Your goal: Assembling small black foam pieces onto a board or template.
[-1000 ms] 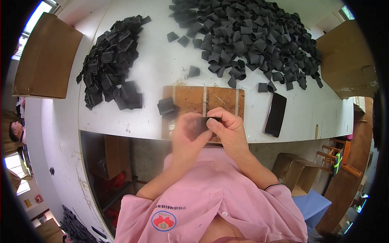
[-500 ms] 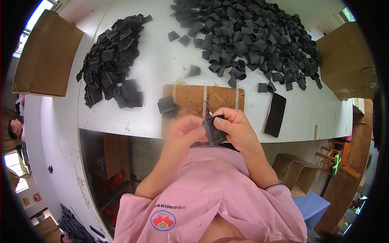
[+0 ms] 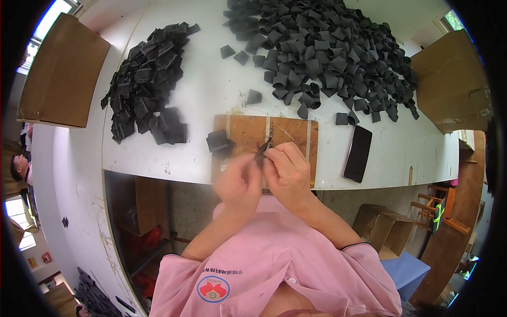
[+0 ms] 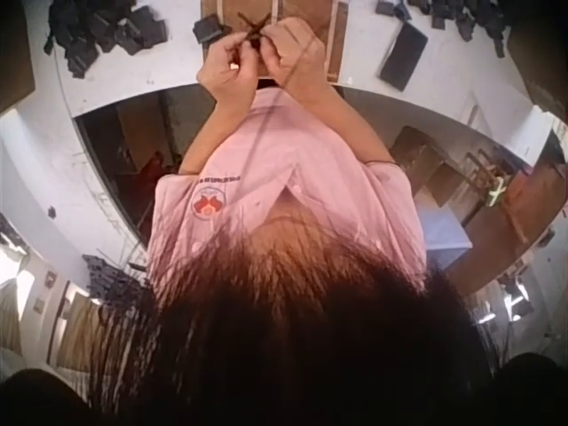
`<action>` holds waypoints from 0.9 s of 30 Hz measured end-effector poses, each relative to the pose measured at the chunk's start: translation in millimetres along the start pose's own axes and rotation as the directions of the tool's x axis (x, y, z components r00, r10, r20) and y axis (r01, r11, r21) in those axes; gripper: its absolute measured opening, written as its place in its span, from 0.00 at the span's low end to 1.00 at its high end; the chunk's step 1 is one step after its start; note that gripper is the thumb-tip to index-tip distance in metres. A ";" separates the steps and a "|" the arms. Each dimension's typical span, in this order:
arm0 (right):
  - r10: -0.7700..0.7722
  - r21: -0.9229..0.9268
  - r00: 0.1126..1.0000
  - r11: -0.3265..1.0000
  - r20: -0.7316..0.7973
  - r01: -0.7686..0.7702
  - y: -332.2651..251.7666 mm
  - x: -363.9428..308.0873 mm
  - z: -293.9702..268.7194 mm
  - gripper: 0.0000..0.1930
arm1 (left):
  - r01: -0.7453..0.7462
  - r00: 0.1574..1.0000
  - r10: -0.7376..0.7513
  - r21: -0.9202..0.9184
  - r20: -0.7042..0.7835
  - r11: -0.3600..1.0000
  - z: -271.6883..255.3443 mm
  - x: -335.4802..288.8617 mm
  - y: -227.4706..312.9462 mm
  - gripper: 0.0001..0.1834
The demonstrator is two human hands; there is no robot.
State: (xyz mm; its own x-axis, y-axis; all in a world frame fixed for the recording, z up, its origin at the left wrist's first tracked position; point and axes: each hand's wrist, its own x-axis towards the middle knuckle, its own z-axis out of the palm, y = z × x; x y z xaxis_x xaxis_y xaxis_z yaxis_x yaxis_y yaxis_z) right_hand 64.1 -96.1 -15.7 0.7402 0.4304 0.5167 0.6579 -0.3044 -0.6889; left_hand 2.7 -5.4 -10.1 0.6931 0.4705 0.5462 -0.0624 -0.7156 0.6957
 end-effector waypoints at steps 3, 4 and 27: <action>0.168 0.110 0.986 0.980 0.017 -0.168 -1.3 1.2 -2.5 0.04 | 0.715 0.664 -0.682 -0.528 0.307 0.458 -10.4 15.3 10.2 0.06; 0.356 0.267 0.929 0.890 0.102 -0.370 -3.7 2.4 -6.0 0.03 | 0.729 0.618 -0.625 -0.646 0.477 0.228 -14.6 17.7 8.1 0.07; 0.150 0.612 0.649 0.229 0.746 -0.757 4.4 60.6 -21.3 0.12 | 0.576 0.672 -0.216 -0.683 0.709 -0.450 -19.6 34.3 -19.3 0.11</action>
State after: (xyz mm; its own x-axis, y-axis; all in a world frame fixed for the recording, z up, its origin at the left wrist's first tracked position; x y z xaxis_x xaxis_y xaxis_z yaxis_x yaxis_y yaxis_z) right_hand 114.9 -89.5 23.3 0.4753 0.8674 -0.1473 -0.4945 0.1248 -0.8602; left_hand 13.6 34.7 4.3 0.9880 0.1046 -0.1139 -0.0632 0.9454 0.3197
